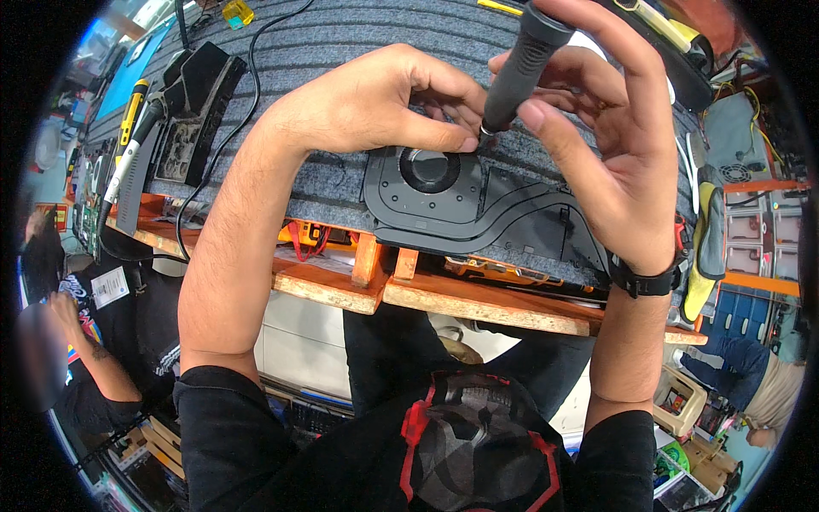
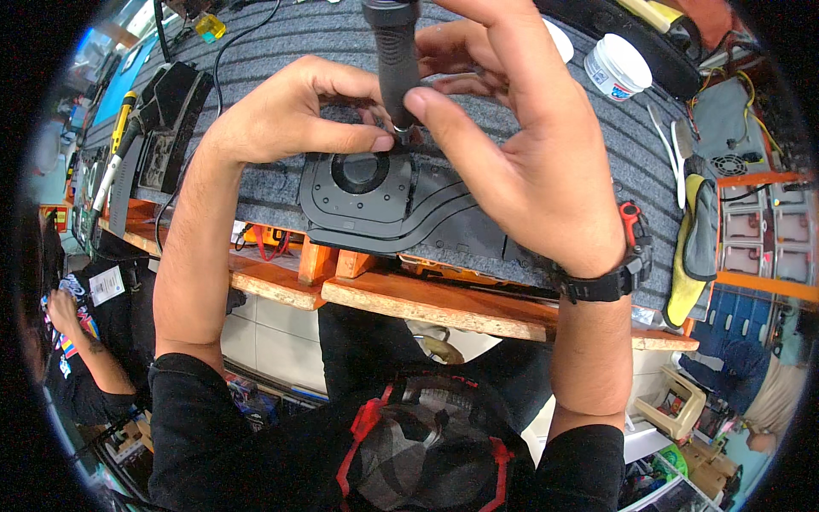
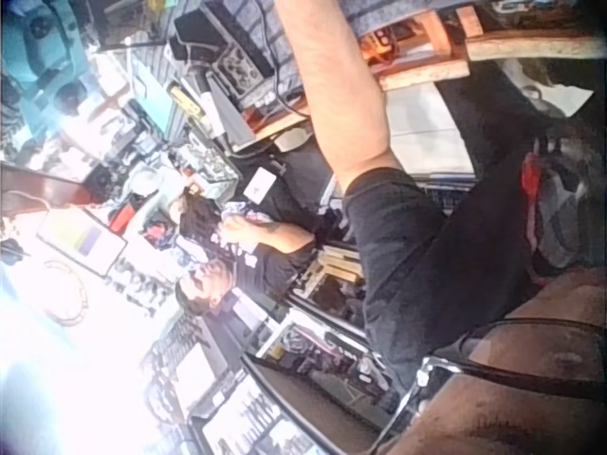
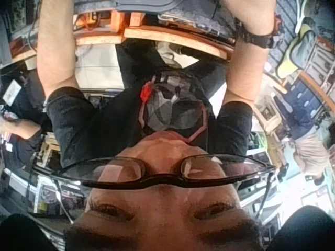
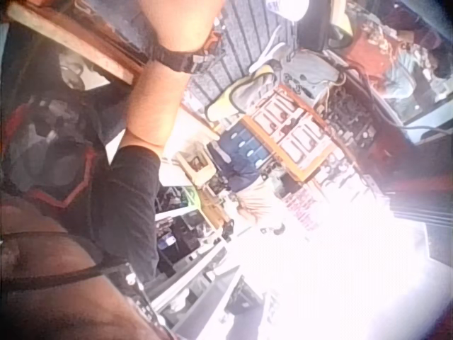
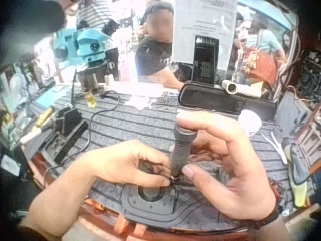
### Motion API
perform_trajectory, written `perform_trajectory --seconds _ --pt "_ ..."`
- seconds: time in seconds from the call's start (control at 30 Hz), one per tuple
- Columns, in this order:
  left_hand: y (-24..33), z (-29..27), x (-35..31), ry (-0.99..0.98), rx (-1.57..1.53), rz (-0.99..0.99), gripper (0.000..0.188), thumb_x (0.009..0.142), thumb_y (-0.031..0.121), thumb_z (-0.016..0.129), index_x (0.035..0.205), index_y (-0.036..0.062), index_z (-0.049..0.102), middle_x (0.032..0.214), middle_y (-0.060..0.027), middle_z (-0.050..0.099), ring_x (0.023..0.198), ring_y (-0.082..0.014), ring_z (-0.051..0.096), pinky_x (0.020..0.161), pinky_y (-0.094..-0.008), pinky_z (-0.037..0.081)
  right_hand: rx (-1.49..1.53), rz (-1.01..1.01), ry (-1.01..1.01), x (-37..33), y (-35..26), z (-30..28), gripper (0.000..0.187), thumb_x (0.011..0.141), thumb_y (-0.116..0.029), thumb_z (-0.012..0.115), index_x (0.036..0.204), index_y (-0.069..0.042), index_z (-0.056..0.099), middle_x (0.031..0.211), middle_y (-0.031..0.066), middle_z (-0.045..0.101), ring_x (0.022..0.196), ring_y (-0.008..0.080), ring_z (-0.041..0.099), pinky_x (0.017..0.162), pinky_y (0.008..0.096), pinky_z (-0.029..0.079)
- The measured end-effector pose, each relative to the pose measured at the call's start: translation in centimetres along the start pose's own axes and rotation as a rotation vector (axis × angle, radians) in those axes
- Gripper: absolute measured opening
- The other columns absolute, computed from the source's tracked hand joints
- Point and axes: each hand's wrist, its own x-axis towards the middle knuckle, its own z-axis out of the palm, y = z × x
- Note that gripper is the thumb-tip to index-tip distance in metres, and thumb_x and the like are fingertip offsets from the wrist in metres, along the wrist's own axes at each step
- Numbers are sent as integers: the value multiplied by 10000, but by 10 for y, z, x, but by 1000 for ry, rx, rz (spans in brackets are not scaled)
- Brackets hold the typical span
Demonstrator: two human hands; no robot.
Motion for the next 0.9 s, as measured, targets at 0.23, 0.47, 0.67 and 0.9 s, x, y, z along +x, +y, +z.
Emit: perform_trajectory --seconds 0.23,0.47,0.67,0.9 --pt "-2 6 3 39 -50 -24 203 870 87 820 1030 -17 749 925 -46 776 846 -103 725 780 -244 573 18 25 -169 16 -21 -28 594 922 18 720 1431 24 414 1364 168 528 1083 231 686 861 306 592" --pt "9 9 -2 84 -211 -152 201 959 160 752 1051 -18 734 968 -66 759 871 -91 703 770 -222 562 -189 152 -685 32 -55 -56 577 920 10 725 1415 21 427 1341 162 539 1067 223 685 852 303 590" --pt "21 8 6 67 -44 -130 181 880 211 849 906 50 769 847 -36 766 775 -72 668 746 -253 529 -343 236 -982 26 -95 -64 563 919 3 729 1401 18 439 1322 158 548 1053 217 684 844 300 588" --pt "10 10 3 112 -13 -82 254 871 249 856 970 28 778 851 -17 751 792 -75 663 760 -242 521 -382 262 -1107 21 -101 -59 546 917 -5 734 1384 15 451 1299 153 559 1037 210 683 834 297 585"
